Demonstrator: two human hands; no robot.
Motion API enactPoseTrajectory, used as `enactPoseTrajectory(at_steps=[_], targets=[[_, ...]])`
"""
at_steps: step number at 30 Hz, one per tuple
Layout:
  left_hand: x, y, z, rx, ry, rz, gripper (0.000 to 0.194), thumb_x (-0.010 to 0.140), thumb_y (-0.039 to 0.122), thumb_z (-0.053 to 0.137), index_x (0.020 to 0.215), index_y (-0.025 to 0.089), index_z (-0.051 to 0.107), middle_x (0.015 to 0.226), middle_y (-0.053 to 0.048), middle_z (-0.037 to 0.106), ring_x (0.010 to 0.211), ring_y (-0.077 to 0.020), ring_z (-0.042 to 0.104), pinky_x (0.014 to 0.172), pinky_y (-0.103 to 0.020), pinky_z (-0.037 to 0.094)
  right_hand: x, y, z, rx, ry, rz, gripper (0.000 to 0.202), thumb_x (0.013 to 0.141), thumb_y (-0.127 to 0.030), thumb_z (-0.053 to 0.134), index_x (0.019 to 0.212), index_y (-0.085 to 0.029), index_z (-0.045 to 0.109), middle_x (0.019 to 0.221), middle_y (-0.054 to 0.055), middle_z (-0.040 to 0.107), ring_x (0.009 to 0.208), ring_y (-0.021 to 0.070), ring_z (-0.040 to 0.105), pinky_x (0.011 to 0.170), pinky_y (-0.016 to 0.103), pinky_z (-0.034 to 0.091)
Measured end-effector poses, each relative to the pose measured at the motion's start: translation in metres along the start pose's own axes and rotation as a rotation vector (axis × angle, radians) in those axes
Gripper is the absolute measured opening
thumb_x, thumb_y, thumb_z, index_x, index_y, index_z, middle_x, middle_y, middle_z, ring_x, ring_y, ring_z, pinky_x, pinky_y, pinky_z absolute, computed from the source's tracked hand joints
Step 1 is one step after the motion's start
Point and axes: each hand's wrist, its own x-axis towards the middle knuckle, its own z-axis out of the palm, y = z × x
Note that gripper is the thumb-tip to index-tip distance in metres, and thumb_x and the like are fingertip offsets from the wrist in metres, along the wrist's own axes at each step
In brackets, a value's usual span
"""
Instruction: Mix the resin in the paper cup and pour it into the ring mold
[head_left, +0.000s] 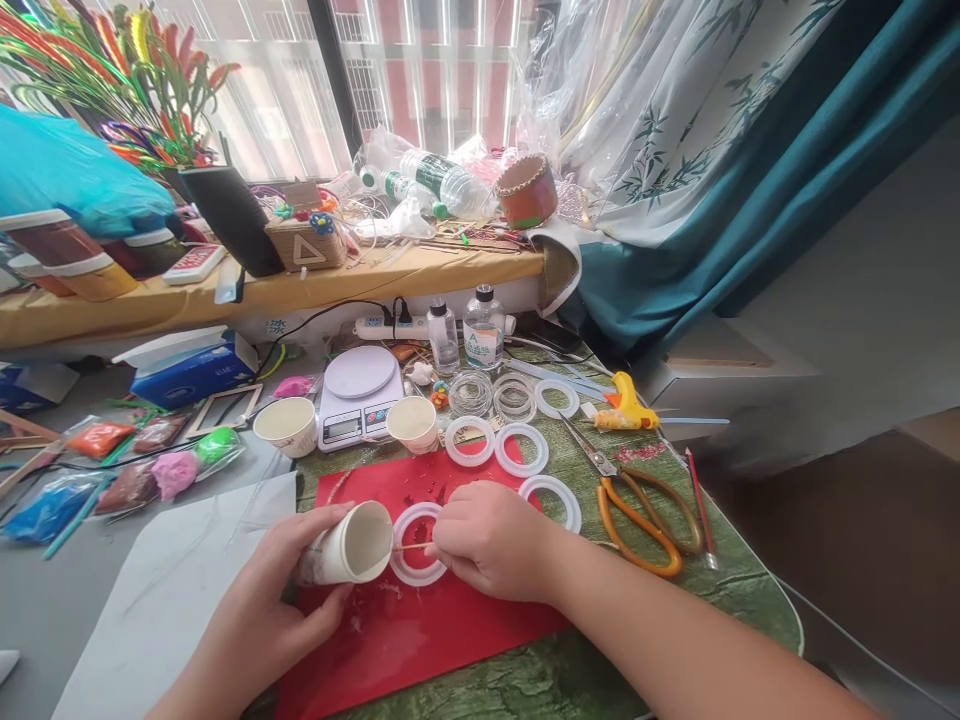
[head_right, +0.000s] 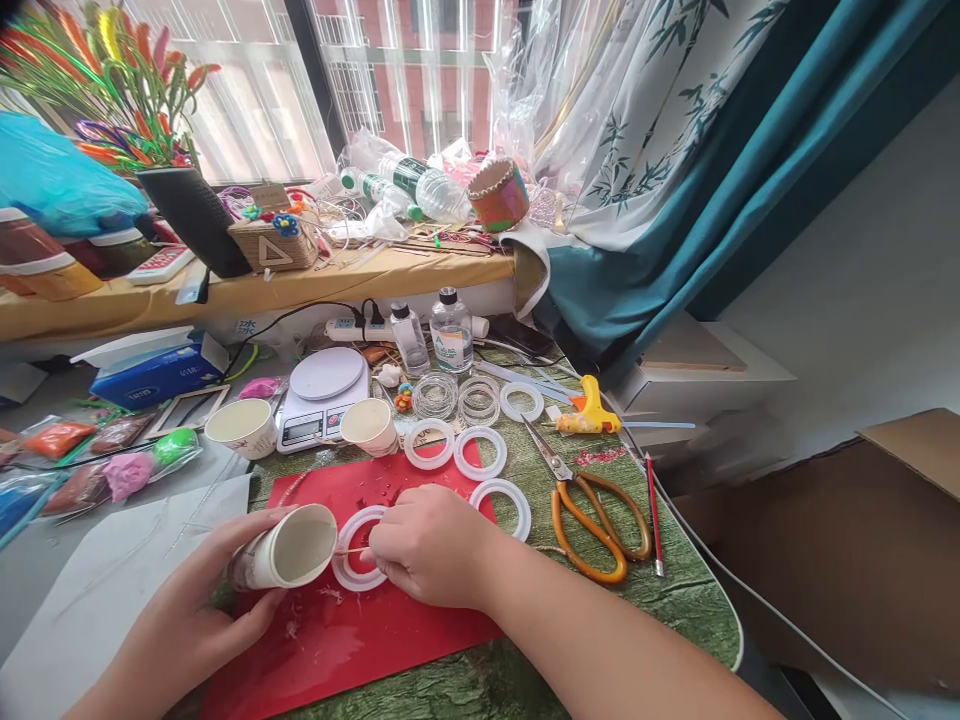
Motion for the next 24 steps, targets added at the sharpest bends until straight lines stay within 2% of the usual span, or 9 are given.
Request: enactPoseTrajectory(at_steps=[9,15,24], targets=[[0.0013,0.0038,-0.0001,-0.012,0.009,0.007,0.048,0.090,0.031,0.067,0.137,0.032,0.062,0.128,-0.005,0.076,0.115,-0.0304,0.074,0.096,-0.040,0.061,-0.0014,0.0001,0.0011,0.014,-0.009,0.009,0.030,0.104,-0.019,0.054,0.074,-0.022,0.055,0.072,0.002,0.064,0.068,0.0186,0.050,0.064,0.033,0.035],[0.0007,0.0048,0.0005,-0.017,0.003,0.002,0.049,0.090,0.029,0.066,0.138,0.033,0.061,0.131,-0.004,0.075,0.118,-0.0299,0.072,0.098,-0.039,0.059,-0.0005,-0.0002,0.0004,0.019,0.028,0.008,0.030,0.104,-0.020,0.057,0.074,-0.022,0.053,0.070,0.001,0.063,0.067,0.0181,0.050,0.064,0.032,0.033],[-0.0013,0.0034,0.0018,-0.015,-0.008,-0.009,0.049,0.090,0.030,0.066,0.139,0.032,0.060,0.132,-0.004,0.073,0.119,-0.0293,0.071,0.098,-0.038,0.057,-0.0005,-0.0009,-0.0012,0.043,0.017,0.010,0.031,0.104,-0.019,0.053,0.073,-0.022,0.052,0.070,0.001,0.062,0.067,0.0179,0.050,0.066,0.031,0.035]])
